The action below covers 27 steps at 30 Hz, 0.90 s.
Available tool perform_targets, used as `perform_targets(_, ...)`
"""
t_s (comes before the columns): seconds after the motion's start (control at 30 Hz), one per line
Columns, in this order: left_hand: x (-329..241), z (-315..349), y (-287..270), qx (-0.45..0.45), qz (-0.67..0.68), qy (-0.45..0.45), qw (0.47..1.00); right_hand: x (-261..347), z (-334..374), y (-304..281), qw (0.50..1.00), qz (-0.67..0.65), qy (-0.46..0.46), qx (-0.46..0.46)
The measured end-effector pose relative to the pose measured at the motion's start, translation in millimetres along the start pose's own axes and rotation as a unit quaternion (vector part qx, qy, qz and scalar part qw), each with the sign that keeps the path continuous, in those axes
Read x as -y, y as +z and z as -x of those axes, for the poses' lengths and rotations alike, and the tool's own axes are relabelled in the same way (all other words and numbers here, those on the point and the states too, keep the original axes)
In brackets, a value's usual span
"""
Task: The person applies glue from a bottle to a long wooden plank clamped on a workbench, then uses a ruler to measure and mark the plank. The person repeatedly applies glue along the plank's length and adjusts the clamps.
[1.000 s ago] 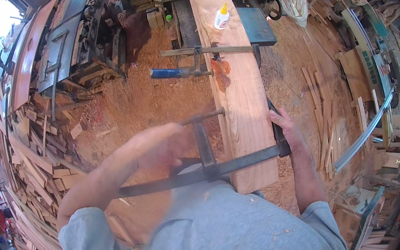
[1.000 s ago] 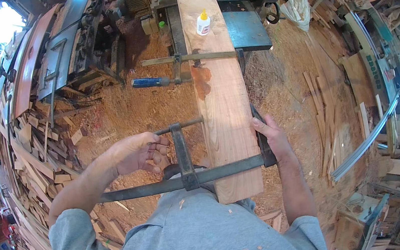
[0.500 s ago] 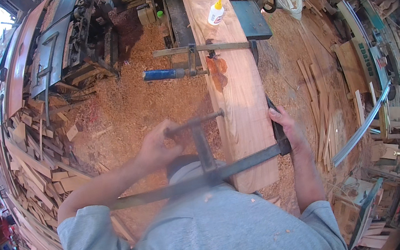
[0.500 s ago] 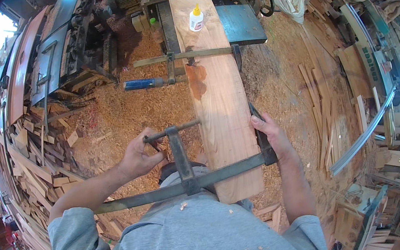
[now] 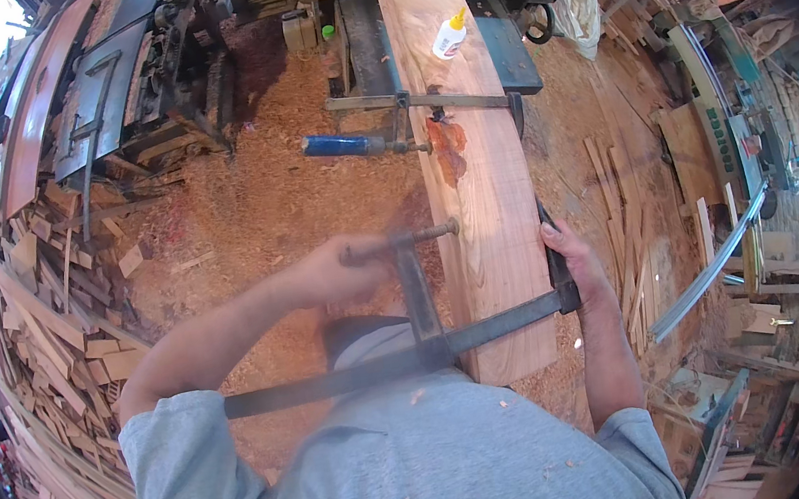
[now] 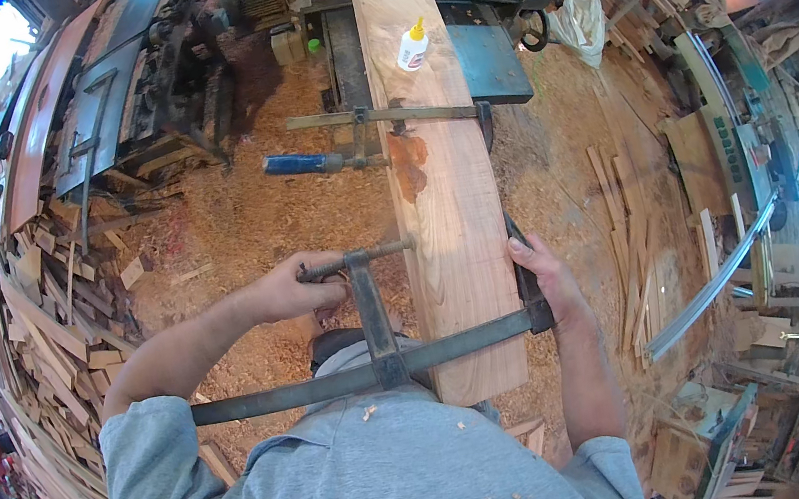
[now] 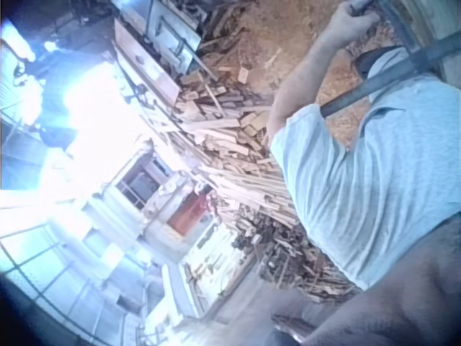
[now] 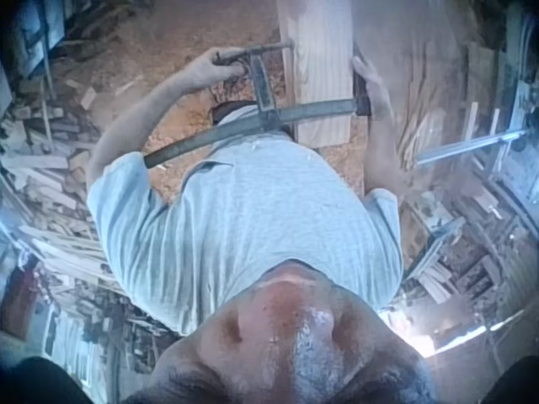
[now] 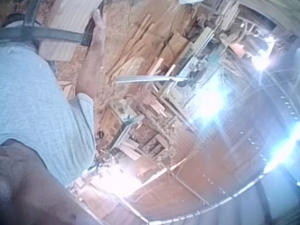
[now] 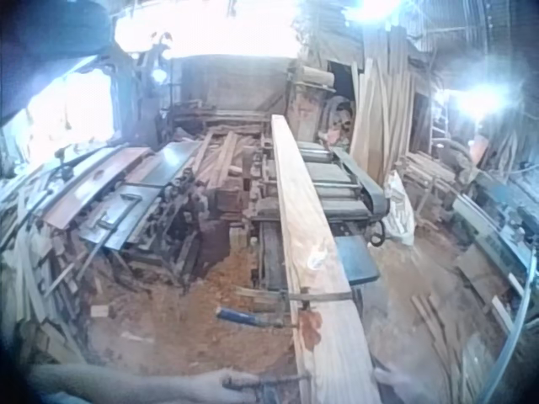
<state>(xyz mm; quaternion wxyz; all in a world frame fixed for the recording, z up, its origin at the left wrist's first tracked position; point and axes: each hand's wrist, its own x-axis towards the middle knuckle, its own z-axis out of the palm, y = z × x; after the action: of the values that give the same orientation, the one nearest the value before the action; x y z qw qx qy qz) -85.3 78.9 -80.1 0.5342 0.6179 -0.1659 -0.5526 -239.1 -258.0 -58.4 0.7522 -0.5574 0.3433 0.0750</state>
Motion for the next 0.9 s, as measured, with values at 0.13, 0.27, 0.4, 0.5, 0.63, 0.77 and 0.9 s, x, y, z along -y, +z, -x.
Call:
perform_targets(0.13,14.9,-8.9,-0.6,-0.001,-0.046,0.039,0.998,6.1,4.6,5.3,1.000,0.003,0.012,0.010)
perform_targets(0.27,22.0,-16.5,-10.6,0.009,-0.191,0.141,0.971,6.6,3.0,4.2,1.000,0.006,0.019,0.016)
perform_targets(0.4,6.5,-22.2,-20.9,0.037,-0.347,0.212,0.913,7.9,3.5,3.0,1.000,0.010,0.023,0.018)
perform_targets(0.5,-0.5,-23.3,-29.0,0.056,-0.398,0.231,0.886,9.0,2.4,4.2,1.000,0.006,0.020,0.019)
perform_targets(0.63,-2.4,-19.5,-33.5,0.017,-0.466,0.295,0.834,2.2,-1.4,-3.8,0.999,0.009,0.025,0.033)
perform_targets(0.77,-69.4,26.4,-55.5,-0.005,-0.704,0.141,0.696,-4.3,-9.5,-8.6,0.999,-0.018,0.016,0.027)
perform_targets(0.9,-165.5,-5.5,-50.4,-0.204,-0.362,0.193,0.889,-6.7,-5.4,-15.1,0.998,0.024,0.030,0.051)
